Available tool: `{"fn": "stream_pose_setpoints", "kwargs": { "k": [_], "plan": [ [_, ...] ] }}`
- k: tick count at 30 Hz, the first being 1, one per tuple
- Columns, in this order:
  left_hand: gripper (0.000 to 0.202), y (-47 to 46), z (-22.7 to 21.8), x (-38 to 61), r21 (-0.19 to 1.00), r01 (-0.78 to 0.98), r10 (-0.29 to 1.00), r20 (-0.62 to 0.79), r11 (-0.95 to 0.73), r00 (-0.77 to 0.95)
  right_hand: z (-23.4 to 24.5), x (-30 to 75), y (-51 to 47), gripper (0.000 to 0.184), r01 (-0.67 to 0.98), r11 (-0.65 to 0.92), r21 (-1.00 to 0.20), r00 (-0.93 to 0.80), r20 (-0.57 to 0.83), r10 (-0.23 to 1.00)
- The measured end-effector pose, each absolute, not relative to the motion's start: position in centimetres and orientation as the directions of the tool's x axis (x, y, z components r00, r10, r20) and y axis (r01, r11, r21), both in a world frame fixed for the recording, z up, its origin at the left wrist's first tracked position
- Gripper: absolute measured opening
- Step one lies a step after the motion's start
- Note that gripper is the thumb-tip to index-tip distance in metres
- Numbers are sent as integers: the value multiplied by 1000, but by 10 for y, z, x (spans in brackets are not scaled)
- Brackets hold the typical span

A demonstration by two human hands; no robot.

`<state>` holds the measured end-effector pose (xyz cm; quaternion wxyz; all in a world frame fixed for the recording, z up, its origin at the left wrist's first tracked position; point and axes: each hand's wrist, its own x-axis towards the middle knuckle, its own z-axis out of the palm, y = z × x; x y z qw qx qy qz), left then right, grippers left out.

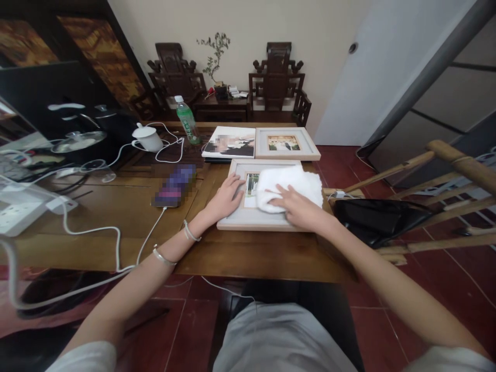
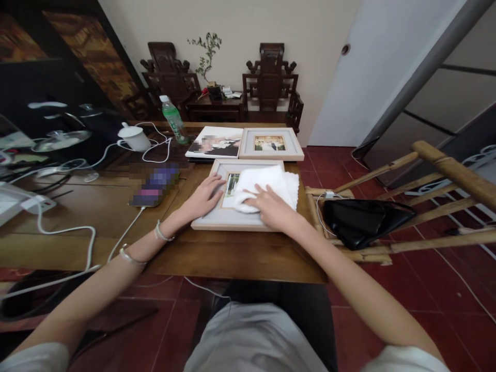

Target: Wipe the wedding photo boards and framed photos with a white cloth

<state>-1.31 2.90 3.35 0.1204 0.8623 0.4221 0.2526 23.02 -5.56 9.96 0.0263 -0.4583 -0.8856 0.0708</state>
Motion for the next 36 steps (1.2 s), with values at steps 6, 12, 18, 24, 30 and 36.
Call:
{"fn": "stream_pose_setpoints", "kwargs": {
  "k": [6,12,18,24,30,36],
  "plan": [
    [38,28,35,-13,421,666,788,330,-616,520,91,251,2,88,893,450,12,-444,190,875],
    [39,29,34,-13,430,671,796,319,-605,514,94,236,-12,74,878,472,75,-476,33,879],
    [38,28,33,-12,427,671,795,333,-607,508,104,214,-79,74,836,547,-47,-549,-102,830],
    [39,28,34,-12,426,673,796,318,-605,515,103,209,-116,83,755,627,-190,-635,28,772],
    [38,29,33,-13,424,672,794,323,-608,514,92,224,-71,83,819,559,-132,-559,40,828],
    [37,27,35,-12,440,680,810,306,-587,501,113,268,-6,86,940,337,-51,-324,168,931]
  ]
}}
